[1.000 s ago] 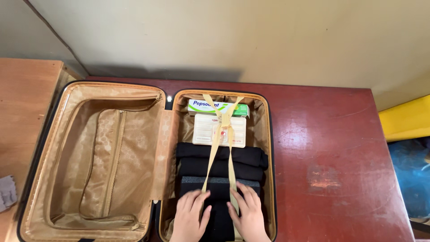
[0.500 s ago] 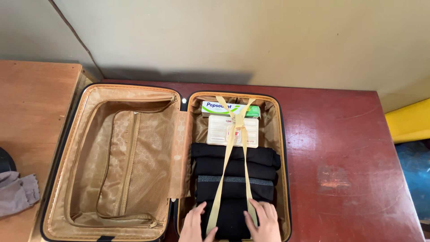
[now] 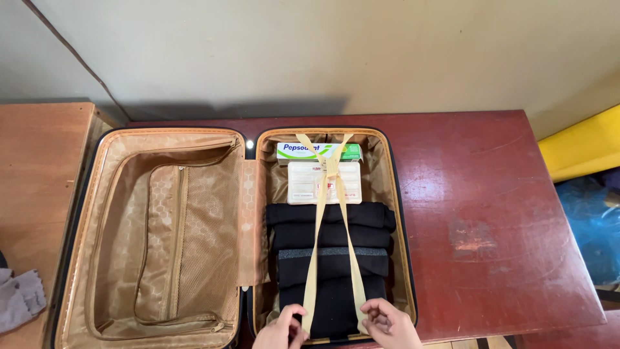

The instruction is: The person folds black pants and places them into an open suitcase. They then add a first-aid kit and a box of toothpaste, securing the items with the suitcase's internal straps. Finally, they unfold a white sweatshirt on the table.

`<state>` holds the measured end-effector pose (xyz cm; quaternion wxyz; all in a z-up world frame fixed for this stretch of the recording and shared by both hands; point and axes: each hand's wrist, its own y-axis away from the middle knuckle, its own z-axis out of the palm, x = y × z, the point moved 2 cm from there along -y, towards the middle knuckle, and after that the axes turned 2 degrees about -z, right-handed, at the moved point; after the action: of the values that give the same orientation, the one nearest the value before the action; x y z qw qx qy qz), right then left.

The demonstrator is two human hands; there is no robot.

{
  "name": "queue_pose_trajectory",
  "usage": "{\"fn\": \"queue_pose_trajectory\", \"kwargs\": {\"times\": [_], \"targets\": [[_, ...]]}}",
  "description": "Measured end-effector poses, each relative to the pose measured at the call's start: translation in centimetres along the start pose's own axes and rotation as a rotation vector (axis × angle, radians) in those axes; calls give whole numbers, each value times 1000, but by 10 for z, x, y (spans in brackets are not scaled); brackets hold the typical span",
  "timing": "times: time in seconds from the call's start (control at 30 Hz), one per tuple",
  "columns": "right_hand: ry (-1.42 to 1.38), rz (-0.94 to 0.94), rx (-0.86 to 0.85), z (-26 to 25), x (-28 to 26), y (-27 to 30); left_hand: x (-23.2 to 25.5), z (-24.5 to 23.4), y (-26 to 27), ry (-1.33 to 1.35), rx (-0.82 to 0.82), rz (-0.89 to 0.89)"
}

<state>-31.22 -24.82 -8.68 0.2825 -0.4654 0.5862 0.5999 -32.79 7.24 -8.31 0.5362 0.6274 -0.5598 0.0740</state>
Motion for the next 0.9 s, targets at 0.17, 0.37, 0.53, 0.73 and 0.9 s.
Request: {"fn": "queue_pose_trajectory", "kwargs": {"times": [0.17, 0.37, 0.53, 0.73, 0.9], "targets": [[-55, 42, 6, 0, 10, 4, 11, -5, 5, 148, -65, 129], [331, -124, 605, 17, -74, 24, 75, -33, 31, -30, 480, 418], [885, -662, 437, 59, -132, 3, 138, -37, 5, -432, 499, 681], [1080, -588, 274, 68, -122, -8, 142, -33, -1, -581, 419, 678], [1018, -563, 276, 67, -118, -9, 138, -36, 3, -515, 396, 697]]}}
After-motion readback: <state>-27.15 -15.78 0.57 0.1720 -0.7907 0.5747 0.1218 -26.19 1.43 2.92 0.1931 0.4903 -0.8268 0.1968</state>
